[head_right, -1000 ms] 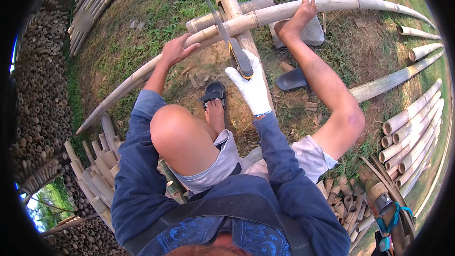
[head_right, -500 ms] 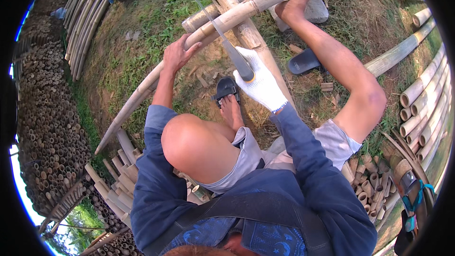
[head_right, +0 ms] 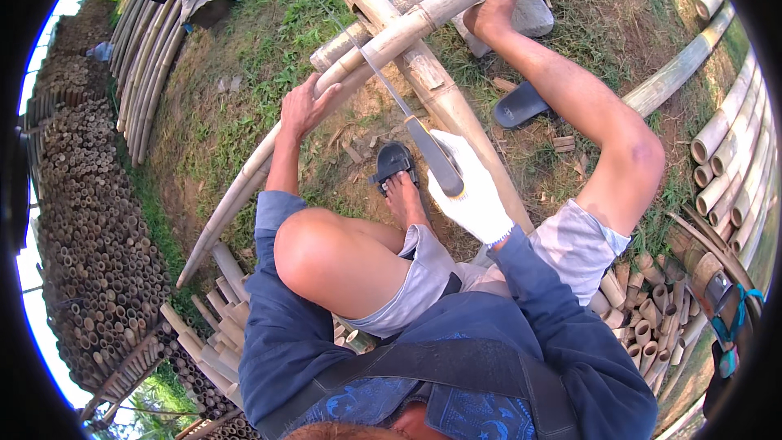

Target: The person sits on the ground and uses a hand saw to cut long bamboo poles into shorter sections. They repeatedly position the bamboo on a makeshift wooden stand, saw through it, and then move the cut pieces aside.

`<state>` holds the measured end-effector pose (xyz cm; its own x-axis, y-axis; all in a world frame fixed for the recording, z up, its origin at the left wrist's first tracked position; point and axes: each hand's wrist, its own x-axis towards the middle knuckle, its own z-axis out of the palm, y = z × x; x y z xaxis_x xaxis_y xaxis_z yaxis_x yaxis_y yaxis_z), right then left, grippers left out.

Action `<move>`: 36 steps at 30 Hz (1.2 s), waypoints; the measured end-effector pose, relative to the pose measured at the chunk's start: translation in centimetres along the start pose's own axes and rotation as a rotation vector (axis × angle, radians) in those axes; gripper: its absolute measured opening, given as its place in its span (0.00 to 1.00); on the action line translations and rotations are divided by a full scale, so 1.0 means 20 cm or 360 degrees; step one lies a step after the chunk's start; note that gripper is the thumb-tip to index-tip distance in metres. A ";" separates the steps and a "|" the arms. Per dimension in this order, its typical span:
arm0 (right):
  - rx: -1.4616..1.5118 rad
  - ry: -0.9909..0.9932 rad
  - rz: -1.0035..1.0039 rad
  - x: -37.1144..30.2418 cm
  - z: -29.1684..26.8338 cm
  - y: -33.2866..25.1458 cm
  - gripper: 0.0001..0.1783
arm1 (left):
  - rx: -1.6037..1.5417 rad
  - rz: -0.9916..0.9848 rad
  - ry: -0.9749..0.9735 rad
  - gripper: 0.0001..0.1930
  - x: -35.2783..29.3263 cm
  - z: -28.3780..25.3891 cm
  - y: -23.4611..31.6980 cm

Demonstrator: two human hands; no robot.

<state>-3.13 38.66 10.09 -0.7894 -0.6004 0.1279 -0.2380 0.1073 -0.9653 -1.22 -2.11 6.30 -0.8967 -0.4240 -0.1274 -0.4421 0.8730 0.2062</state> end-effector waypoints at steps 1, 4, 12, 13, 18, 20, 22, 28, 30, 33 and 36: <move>0.0062 0.0033 -0.0036 0.18 0.07 0.08 0.36 | -0.0002 0.0034 0.0017 0.43 0.02 0.01 0.02; -0.0040 0.0088 -0.0196 0.48 0.23 0.14 0.33 | 0.0103 0.0143 -0.0039 0.42 0.07 -0.03 -0.04; -0.0261 0.0125 -0.0234 0.51 0.30 0.09 0.33 | -0.0131 0.0086 0.0087 0.46 0.04 -0.05 -0.01; -0.0203 0.0134 -0.0251 0.54 0.33 0.03 0.33 | -0.0017 0.0076 0.0087 0.48 0.02 0.00 0.00; -0.0046 0.0057 -0.0144 0.25 0.18 0.11 0.35 | 0.0121 -0.0009 0.0001 0.40 0.02 0.07 0.07; 0.0042 0.0004 0.0078 -0.08 0.04 -0.02 0.35 | 0.0146 -0.0007 -0.0018 0.40 0.01 0.07 0.03; -0.0141 -0.0050 0.0117 -0.38 -0.12 -0.16 0.37 | 0.0153 -0.0046 -0.0080 0.40 0.00 0.06 0.03; 0.0031 -0.0009 0.0025 0.17 0.09 0.00 0.35 | 0.0189 -0.0014 0.0004 0.42 0.03 0.10 0.02; -0.0034 0.0044 -0.0224 0.62 0.31 0.13 0.31 | 0.0177 -0.0012 -0.0003 0.42 0.05 0.06 0.04; -0.0017 0.0086 -0.0123 0.71 0.38 0.11 0.33 | 0.0204 -0.0022 -0.0125 0.41 0.09 0.02 0.09; -0.0054 0.0035 -0.0133 0.18 0.15 0.01 0.36 | 0.0133 -0.0084 -0.0132 0.41 0.03 0.02 0.04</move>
<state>-4.41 34.13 9.67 -0.7782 -0.5909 0.2127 -0.3221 0.0848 -0.9429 -2.16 -1.69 6.05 -0.8657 -0.4512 -0.2166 -0.4817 0.8687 0.1157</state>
